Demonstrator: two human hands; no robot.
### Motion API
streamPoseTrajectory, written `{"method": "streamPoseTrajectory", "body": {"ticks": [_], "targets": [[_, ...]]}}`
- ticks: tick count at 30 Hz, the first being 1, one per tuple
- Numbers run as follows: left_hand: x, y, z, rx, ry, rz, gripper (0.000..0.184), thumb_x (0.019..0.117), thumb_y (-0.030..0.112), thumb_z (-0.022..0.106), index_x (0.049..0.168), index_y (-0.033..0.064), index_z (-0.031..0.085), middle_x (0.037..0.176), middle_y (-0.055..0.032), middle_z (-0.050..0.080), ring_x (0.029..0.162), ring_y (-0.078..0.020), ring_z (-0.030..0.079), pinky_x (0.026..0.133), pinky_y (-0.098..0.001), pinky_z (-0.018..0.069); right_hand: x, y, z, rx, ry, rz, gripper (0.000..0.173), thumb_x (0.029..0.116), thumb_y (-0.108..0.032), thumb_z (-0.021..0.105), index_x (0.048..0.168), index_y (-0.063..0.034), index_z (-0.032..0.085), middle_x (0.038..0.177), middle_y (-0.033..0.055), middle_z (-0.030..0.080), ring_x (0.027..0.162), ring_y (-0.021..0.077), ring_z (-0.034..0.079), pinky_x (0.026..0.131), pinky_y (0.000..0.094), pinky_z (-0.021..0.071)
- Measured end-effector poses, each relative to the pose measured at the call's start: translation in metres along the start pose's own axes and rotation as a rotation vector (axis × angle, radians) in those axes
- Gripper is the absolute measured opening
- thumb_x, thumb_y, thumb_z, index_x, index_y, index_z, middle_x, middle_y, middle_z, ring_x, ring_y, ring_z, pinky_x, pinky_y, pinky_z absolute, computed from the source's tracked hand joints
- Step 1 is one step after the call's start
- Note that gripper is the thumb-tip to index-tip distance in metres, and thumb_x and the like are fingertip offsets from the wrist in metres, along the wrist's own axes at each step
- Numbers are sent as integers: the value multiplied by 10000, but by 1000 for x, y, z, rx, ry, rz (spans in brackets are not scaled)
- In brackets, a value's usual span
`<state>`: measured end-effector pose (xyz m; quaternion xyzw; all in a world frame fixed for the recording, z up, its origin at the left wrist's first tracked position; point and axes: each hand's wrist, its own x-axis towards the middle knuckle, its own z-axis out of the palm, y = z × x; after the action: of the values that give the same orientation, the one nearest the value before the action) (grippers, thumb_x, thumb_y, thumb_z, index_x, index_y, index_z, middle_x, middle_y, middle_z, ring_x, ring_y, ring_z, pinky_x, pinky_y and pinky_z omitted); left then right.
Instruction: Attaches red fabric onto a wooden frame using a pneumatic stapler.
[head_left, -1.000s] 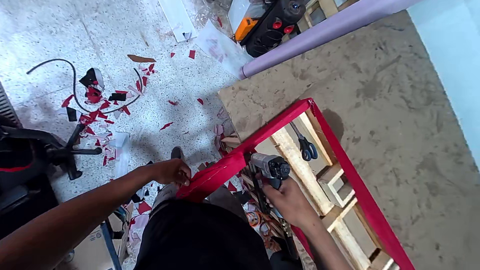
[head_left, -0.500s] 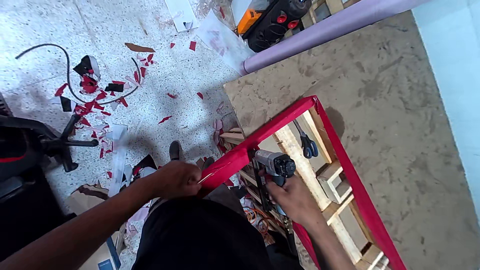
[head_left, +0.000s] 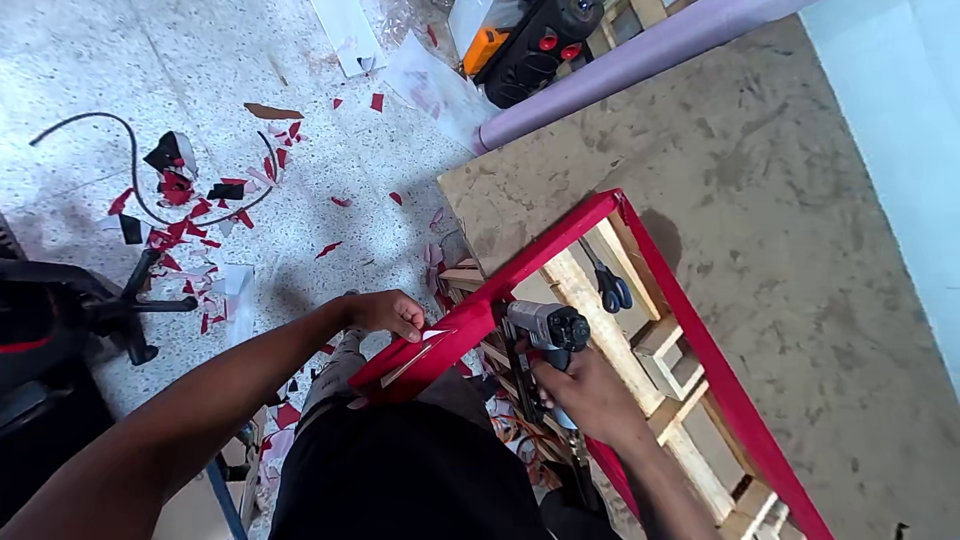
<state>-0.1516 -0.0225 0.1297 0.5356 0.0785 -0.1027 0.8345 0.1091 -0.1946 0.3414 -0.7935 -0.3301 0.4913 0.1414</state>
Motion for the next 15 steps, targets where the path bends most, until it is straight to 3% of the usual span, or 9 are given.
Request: {"method": "streamPoseTrajectory", "body": {"ticks": [3, 7, 9, 13, 15], "targets": [[6, -15, -17, -66, 4, -8, 119, 970, 126, 661, 899, 31, 654, 742, -30, 633, 690, -106, 616, 654, -297, 531, 3, 4, 1, 46, 11, 7, 255, 931, -230, 602, 1145, -141, 710, 731, 22, 670, 584, 162, 653, 561, 356, 590], [10, -25, -28, -132, -5, -48, 87, 1000, 92, 615, 944, 40, 656, 798, -22, 651, 751, -104, 641, 727, -303, 567, 2, 8, 2, 50, 15, 28, 244, 939, -262, 609, 1131, -166, 724, 713, 28, 667, 580, 165, 651, 560, 354, 585], [11, -27, -26, -144, 2, -50, 85, 987, 117, 632, 953, 45, 661, 792, -18, 651, 735, -96, 631, 703, -292, 547, 3, 7, 2, 71, 18, 25, 241, 936, -258, 607, 1121, -155, 722, 717, 25, 669, 579, 161, 653, 562, 350, 590], [8, -11, -2, -26, 85, 54, 273, 1012, 210, 623, 1221, 39, 665, 1047, -77, 713, 959, -146, 673, 883, -346, 563, 4, 8, 1, 89, 25, 43, 242, 935, -253, 609, 1126, -152, 718, 722, 16, 666, 578, 153, 644, 558, 344, 581], [6, -3, 13, 48, 134, 96, 267, 1004, 255, 616, 1170, 47, 644, 981, -59, 663, 905, -130, 630, 837, -331, 539, 4, 8, 2, 90, 30, 54, 239, 932, -250, 614, 1126, -155, 718, 726, 14, 670, 579, 149, 644, 558, 343, 581]]}}
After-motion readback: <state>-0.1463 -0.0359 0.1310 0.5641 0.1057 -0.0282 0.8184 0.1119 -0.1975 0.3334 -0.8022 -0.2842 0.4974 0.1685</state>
